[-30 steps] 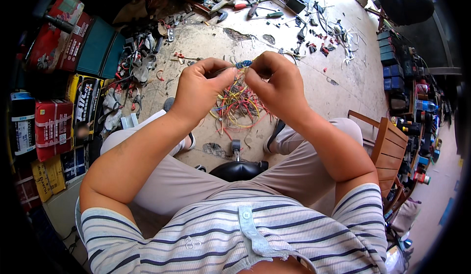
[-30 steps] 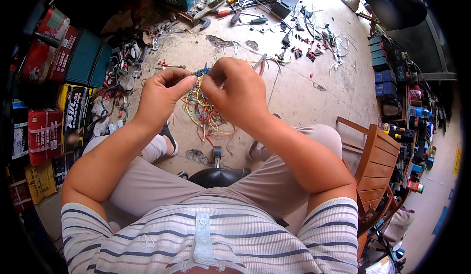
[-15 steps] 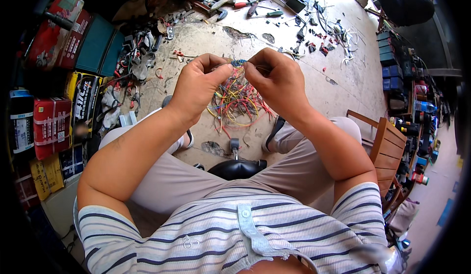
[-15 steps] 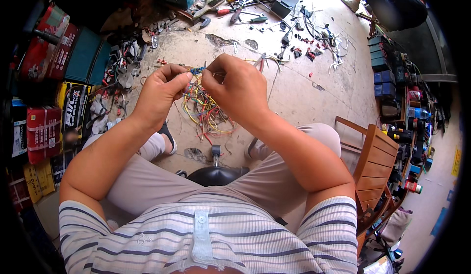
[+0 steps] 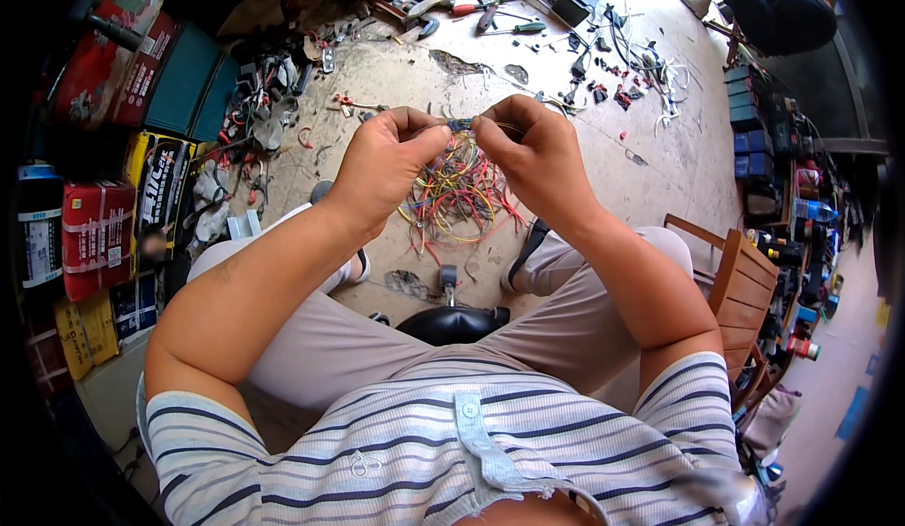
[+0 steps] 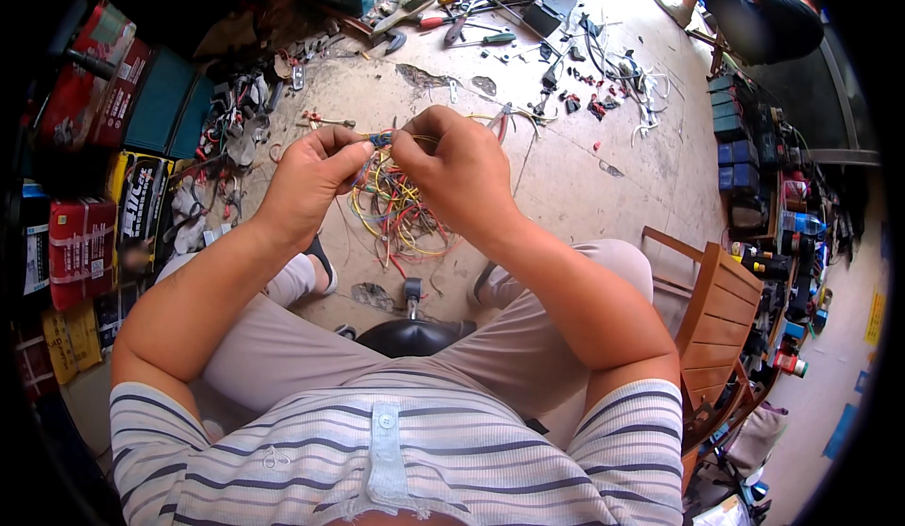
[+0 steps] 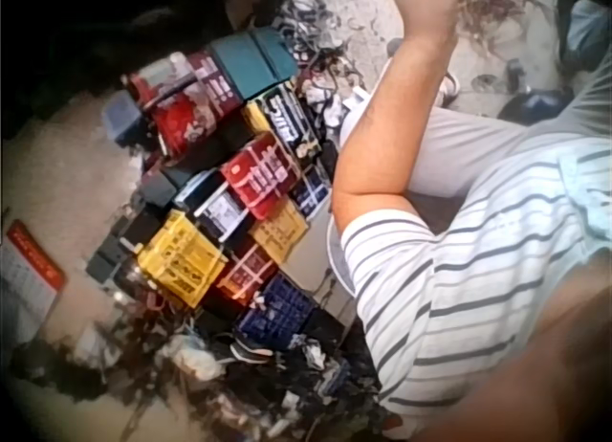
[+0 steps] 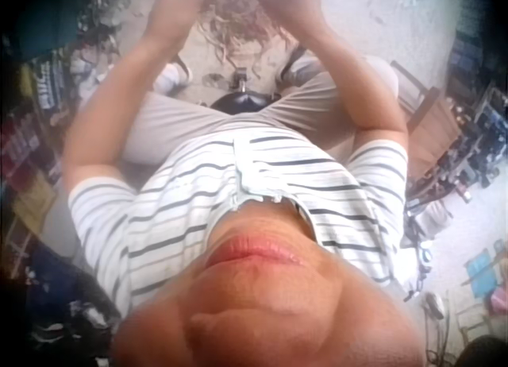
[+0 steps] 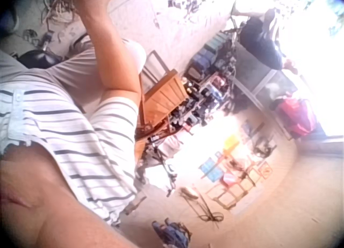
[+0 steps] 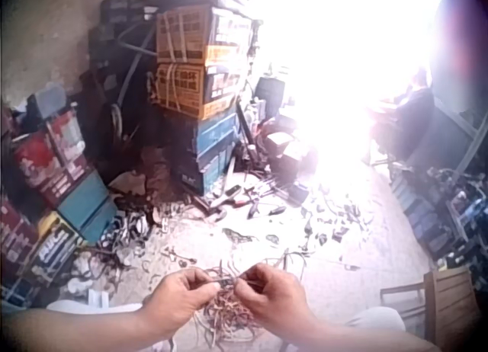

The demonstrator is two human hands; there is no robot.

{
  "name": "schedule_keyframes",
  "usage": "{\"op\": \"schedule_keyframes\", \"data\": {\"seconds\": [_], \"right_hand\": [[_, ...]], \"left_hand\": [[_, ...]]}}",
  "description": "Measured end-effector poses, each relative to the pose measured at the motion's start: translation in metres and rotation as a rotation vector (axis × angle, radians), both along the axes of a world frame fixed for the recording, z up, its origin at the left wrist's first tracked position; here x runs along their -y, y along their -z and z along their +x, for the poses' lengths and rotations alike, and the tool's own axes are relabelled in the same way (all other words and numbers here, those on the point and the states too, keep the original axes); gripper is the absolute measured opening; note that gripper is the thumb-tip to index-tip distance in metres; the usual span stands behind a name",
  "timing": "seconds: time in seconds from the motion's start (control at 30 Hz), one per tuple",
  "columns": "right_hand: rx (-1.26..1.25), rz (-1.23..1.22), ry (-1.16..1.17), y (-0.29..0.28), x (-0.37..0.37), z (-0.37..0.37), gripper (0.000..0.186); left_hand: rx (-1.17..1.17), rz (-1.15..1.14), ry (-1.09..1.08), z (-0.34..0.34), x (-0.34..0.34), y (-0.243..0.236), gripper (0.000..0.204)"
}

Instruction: The person sits on the floor and manipulates a bundle of multi-colored wires, twisting and arranging them by hand. They handle the wires continuously, occasionally picking up small components from the cluttered floor.

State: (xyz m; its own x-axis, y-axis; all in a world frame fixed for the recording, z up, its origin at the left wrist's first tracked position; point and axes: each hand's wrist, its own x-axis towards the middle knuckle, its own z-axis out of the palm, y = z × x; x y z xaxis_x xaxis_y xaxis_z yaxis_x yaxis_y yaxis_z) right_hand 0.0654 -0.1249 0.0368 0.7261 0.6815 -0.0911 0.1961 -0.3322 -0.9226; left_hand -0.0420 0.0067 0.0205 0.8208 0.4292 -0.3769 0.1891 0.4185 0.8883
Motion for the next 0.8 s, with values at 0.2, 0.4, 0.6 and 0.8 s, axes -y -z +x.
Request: {"op": "schedule_keyframes", "data": {"seconds": [0.2,0.4,0.6,0.8], "right_hand": [[-0.190,0.013,0.007,0.011,0.000,0.007,0.027],[-0.218,0.002,0.036,0.015,0.000,0.007,0.028],[-0.019,-0.027,0.046,0.015,-0.001,0.001,0.025],[0.192,-0.100,0.061,0.012,-0.004,-0.008,0.021]], "left_hand": [[-0.003,0.051,0.015,-0.002,0.000,0.005,0.011],[-0.014,0.069,-0.022,-0.001,0.004,0.003,0.007],[-0.030,0.048,-0.030,-0.001,0.003,0.004,0.007],[-0.040,-0.007,-0.006,-0.003,0.002,0.002,0.007]]}}
